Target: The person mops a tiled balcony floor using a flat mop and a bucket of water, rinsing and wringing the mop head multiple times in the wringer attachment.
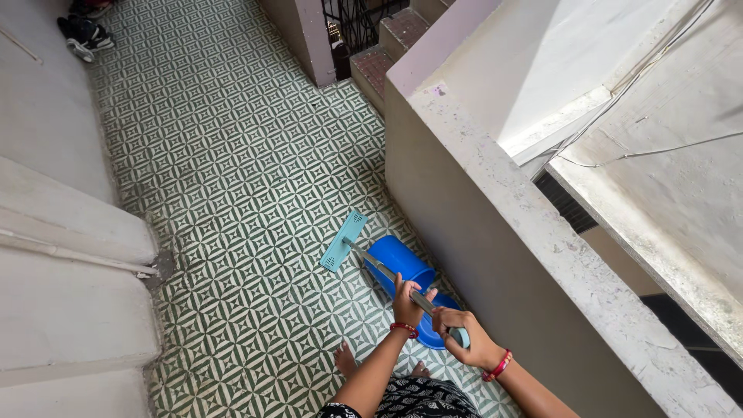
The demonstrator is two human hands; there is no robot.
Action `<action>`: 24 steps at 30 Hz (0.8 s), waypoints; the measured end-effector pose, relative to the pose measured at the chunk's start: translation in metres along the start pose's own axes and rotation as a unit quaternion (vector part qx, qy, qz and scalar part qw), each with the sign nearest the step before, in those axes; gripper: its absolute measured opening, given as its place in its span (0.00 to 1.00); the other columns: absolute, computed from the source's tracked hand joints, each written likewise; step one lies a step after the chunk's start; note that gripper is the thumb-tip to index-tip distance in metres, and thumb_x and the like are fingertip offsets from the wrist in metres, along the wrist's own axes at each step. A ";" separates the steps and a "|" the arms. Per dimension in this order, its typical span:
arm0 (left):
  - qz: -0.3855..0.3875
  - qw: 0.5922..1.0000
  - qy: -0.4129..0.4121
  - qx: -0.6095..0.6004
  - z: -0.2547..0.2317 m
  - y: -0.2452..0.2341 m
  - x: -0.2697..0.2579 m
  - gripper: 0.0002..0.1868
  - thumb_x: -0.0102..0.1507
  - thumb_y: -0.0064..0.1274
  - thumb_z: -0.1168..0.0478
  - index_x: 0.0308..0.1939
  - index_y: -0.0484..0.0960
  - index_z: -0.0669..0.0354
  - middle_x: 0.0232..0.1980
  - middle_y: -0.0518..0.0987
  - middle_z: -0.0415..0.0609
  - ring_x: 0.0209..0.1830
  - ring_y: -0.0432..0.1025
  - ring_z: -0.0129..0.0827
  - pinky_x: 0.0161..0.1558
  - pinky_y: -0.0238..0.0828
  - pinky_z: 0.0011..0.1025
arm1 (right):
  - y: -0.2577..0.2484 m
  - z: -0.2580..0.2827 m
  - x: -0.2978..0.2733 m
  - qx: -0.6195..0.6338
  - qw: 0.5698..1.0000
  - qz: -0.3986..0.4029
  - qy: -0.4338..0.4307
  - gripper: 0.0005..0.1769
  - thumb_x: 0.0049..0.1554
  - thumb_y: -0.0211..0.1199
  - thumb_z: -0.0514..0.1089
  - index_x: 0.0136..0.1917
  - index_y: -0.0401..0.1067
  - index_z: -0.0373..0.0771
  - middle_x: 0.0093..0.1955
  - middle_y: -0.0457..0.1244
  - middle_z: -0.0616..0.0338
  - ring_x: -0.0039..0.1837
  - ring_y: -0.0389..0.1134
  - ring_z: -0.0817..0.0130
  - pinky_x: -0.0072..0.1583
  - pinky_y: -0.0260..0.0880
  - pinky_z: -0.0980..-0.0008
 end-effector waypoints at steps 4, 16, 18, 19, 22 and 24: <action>0.008 0.993 0.111 0.034 -0.003 0.010 -0.002 0.26 0.56 0.74 0.43 0.38 0.78 0.57 0.76 0.56 0.78 0.64 0.72 0.56 0.59 0.72 0.39 | 0.010 -0.011 -0.020 -0.033 0.998 -0.052 -0.009 0.03 0.40 0.53 0.32 0.31 0.63 0.35 0.35 0.63 0.50 0.43 0.68 0.55 0.69 0.65 0.53; 0.165 0.953 0.202 0.152 0.003 -0.008 0.020 0.24 0.53 0.70 0.42 0.31 0.80 0.58 0.56 0.80 0.67 0.63 0.71 0.58 0.59 0.71 0.44 | 0.047 -0.030 -0.031 -0.074 0.987 -0.136 -0.030 0.03 0.40 0.53 0.32 0.32 0.62 0.34 0.35 0.62 0.49 0.39 0.65 0.54 0.46 0.69 0.60; 0.128 0.955 0.229 0.140 -0.011 -0.014 0.012 0.23 0.53 0.70 0.44 0.28 0.79 0.58 0.51 0.81 0.64 0.57 0.75 0.56 0.55 0.73 0.45 | 0.046 -0.014 -0.030 -0.081 0.987 -0.136 -0.025 0.02 0.42 0.54 0.32 0.32 0.63 0.34 0.35 0.62 0.49 0.38 0.65 0.54 0.44 0.68 0.61; 0.139 0.959 0.206 0.135 -0.020 -0.014 0.007 0.23 0.55 0.69 0.44 0.27 0.78 0.58 0.46 0.81 0.60 0.52 0.76 0.54 0.51 0.74 0.44 | 0.042 -0.005 -0.029 -0.081 0.988 -0.131 -0.014 0.02 0.42 0.55 0.33 0.31 0.63 0.34 0.34 0.63 0.49 0.37 0.66 0.54 0.44 0.68 0.61; 0.150 0.967 0.171 0.116 -0.052 -0.014 -0.018 0.23 0.57 0.67 0.44 0.25 0.76 0.57 0.36 0.80 0.52 0.38 0.77 0.49 0.40 0.75 0.42 | 0.033 0.025 -0.034 -0.089 0.989 -0.118 0.007 0.01 0.42 0.55 0.34 0.31 0.64 0.34 0.33 0.63 0.50 0.36 0.67 0.54 0.42 0.68 0.61; 0.122 0.969 0.194 0.093 -0.075 -0.013 -0.035 0.23 0.56 0.66 0.44 0.24 0.75 0.57 0.33 0.79 0.49 0.32 0.76 0.48 0.34 0.73 0.41 | 0.027 0.046 -0.041 -0.108 0.988 -0.107 0.002 0.02 0.42 0.56 0.34 0.31 0.65 0.34 0.32 0.63 0.50 0.36 0.67 0.52 0.42 0.68 0.60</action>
Point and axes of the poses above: each hand's wrist, its own x-axis towards the middle knuckle, its own y-axis out of the palm, z = x × y, the point moved 2 cm from there along x, towards the middle knuckle
